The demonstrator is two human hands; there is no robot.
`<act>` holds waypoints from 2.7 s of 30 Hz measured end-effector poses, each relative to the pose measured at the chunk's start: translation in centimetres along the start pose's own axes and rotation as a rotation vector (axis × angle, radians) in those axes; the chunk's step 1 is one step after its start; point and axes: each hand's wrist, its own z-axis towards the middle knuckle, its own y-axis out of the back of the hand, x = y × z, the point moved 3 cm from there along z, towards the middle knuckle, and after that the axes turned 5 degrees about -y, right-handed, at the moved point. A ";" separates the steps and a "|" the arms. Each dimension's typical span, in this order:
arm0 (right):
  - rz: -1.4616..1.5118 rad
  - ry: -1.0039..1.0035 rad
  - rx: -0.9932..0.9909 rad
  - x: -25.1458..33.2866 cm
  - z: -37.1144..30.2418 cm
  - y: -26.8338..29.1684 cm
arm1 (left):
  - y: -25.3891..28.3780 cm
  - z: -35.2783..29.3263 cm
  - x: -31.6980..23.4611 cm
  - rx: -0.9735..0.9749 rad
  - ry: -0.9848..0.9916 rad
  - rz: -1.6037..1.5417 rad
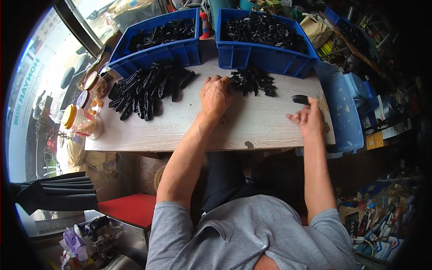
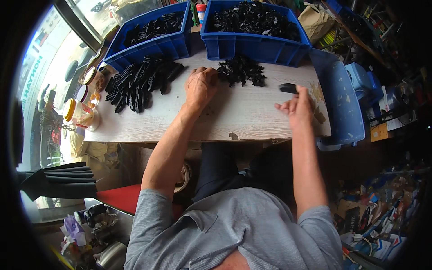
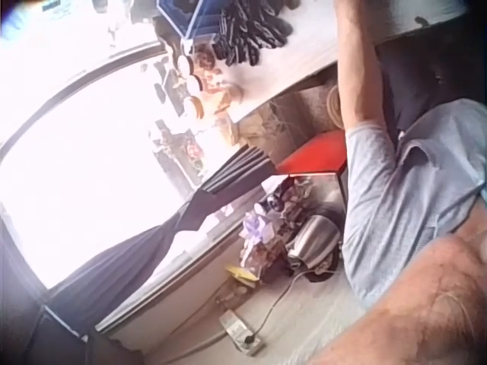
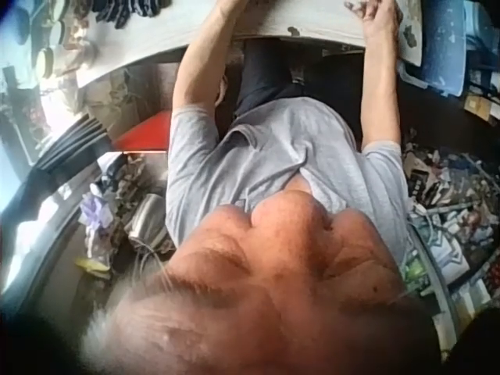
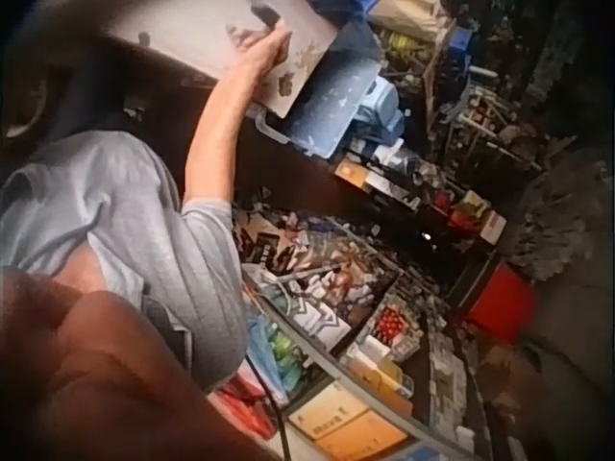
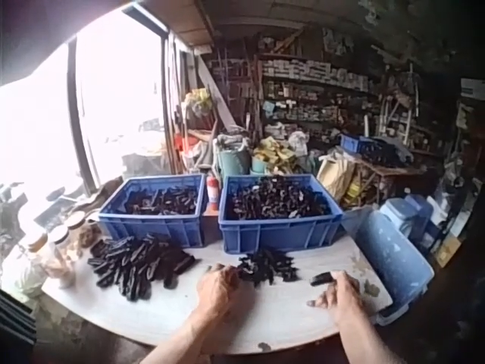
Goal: Assembling small black plastic components at a workbench.
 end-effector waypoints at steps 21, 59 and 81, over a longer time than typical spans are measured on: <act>-0.176 0.020 0.012 -1.1 -0.1 -0.9 | -0.1 -1.3 -0.3 -0.081 -0.093 -0.070; -0.346 0.020 0.466 -4.4 -3.2 -10.0 | 1.7 -4.9 -4.4 0.233 0.648 -1.444; -0.237 0.006 0.498 -4.9 -3.1 -9.0 | 4.4 -3.2 2.5 0.012 -0.084 0.293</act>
